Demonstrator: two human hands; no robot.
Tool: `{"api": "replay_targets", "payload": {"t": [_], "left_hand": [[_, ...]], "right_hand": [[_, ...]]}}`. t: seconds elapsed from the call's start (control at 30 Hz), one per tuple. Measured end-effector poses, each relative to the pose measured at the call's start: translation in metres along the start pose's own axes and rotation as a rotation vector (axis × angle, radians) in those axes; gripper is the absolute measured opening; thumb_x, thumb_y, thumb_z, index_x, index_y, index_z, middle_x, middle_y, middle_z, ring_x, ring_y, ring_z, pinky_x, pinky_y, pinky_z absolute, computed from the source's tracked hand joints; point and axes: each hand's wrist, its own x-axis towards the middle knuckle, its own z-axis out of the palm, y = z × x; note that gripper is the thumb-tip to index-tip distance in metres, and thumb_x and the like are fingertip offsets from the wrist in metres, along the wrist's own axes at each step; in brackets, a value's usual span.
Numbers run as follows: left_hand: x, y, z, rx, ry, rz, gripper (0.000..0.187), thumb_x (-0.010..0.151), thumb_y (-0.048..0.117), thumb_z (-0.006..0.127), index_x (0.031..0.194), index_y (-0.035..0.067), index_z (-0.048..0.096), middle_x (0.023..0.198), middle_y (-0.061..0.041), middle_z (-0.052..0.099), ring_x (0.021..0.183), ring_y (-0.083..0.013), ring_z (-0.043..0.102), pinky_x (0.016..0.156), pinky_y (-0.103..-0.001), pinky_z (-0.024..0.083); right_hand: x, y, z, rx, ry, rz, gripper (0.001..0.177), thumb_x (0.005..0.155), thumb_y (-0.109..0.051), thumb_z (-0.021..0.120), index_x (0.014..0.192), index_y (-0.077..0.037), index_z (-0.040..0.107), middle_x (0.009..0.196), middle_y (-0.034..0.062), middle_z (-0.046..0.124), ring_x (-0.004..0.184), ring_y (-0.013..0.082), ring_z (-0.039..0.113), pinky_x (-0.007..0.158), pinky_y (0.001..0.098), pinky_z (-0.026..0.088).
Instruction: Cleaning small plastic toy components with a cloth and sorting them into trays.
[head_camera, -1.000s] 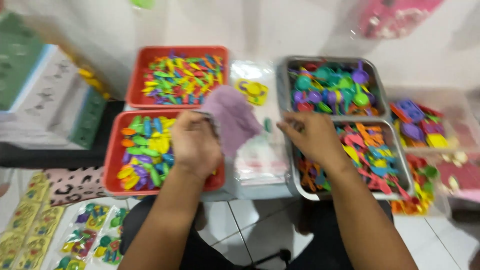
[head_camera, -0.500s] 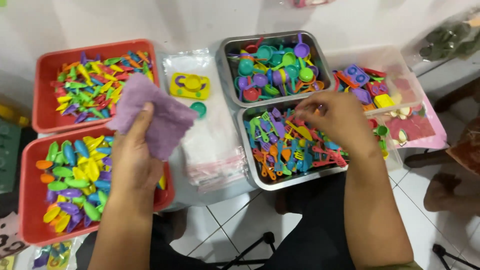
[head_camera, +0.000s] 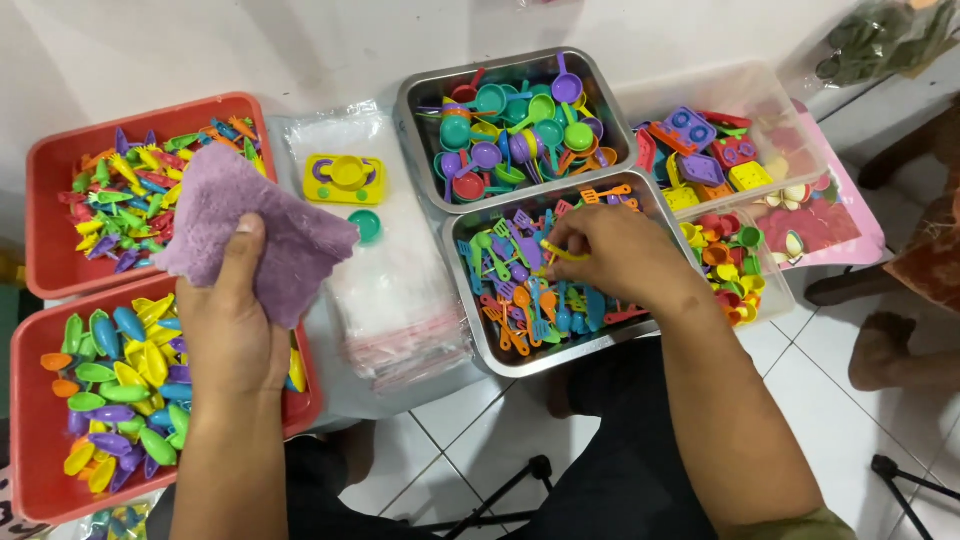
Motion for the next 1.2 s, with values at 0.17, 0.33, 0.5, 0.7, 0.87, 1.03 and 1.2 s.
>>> {"api": "replay_targets", "payload": {"t": [0.17,0.33,0.5,0.7,0.87,1.03,1.2], "left_hand": [[-0.002,0.003,-0.002,-0.005,-0.027,0.003,0.025,0.100,0.012,0.063,0.124,0.005,0.061,0.112,-0.003,0.068,0.096,-0.0100,0.067,0.088,-0.022,0.056],[-0.003,0.006,-0.002,0.011,-0.035,-0.002,0.024,0.101,0.012,0.062,0.124,0.005,0.062,0.112,-0.002,0.068,0.097,-0.0098,0.067,0.088,-0.022,0.056],[-0.004,0.006,0.001,0.017,-0.038,-0.006,0.025,0.100,0.010,0.062,0.125,0.004,0.061,0.111,-0.002,0.067,0.095,-0.0091,0.067,0.086,-0.020,0.057],[-0.004,0.002,0.002,0.037,-0.040,-0.011,0.023,0.101,0.012,0.062,0.122,0.005,0.063,0.112,-0.002,0.068,0.095,-0.0092,0.067,0.086,-0.021,0.055],[-0.004,-0.004,0.012,0.082,0.077,0.046,0.015,0.096,0.017,0.075,0.109,0.011,0.071,0.086,-0.002,0.069,0.075,-0.0106,0.071,0.072,-0.028,0.061],[-0.012,-0.004,0.022,0.094,0.067,-0.045,0.016,0.091,0.016,0.076,0.105,0.011,0.072,0.080,0.001,0.065,0.068,-0.0088,0.067,0.065,-0.027,0.058],[-0.015,-0.015,0.020,0.095,0.031,-0.091,0.011,0.095,0.015,0.070,0.105,0.011,0.072,0.079,0.001,0.065,0.069,-0.0075,0.066,0.064,-0.026,0.055]], "right_hand": [[0.000,0.012,-0.009,0.373,0.132,-0.327,0.014,0.075,-0.010,0.087,0.076,-0.003,0.075,0.069,0.0029,0.068,0.054,0.0114,0.051,0.050,0.0269,0.041],[-0.002,0.025,-0.016,0.579,0.019,-0.239,0.009,0.081,-0.005,0.082,0.079,-0.003,0.074,0.065,0.0014,0.067,0.056,0.0078,0.049,0.051,0.0231,0.039],[-0.001,0.013,-0.011,0.824,-0.071,-0.313,0.029,0.087,-0.002,0.074,0.116,0.002,0.075,0.082,0.0085,0.074,0.064,0.0131,0.065,0.061,0.0245,0.056],[-0.007,0.011,-0.019,0.076,0.185,0.060,0.023,0.080,-0.034,0.082,0.084,-0.012,0.081,0.071,0.0039,0.071,0.059,0.0209,0.062,0.060,0.0360,0.049],[0.001,0.026,-0.002,-0.140,0.018,0.071,0.011,0.080,-0.033,0.081,0.086,-0.025,0.085,0.080,0.0011,0.076,0.083,0.0344,0.072,0.075,0.0456,0.056],[0.002,0.032,-0.010,0.152,0.195,-0.163,0.017,0.077,-0.022,0.086,0.090,-0.011,0.082,0.098,0.0137,0.074,0.085,0.0380,0.067,0.073,0.0469,0.053],[-0.006,0.012,-0.015,0.416,0.391,-0.372,0.013,0.079,-0.007,0.086,0.090,-0.005,0.079,0.117,0.0155,0.075,0.105,0.0401,0.070,0.084,0.0459,0.055]]}}
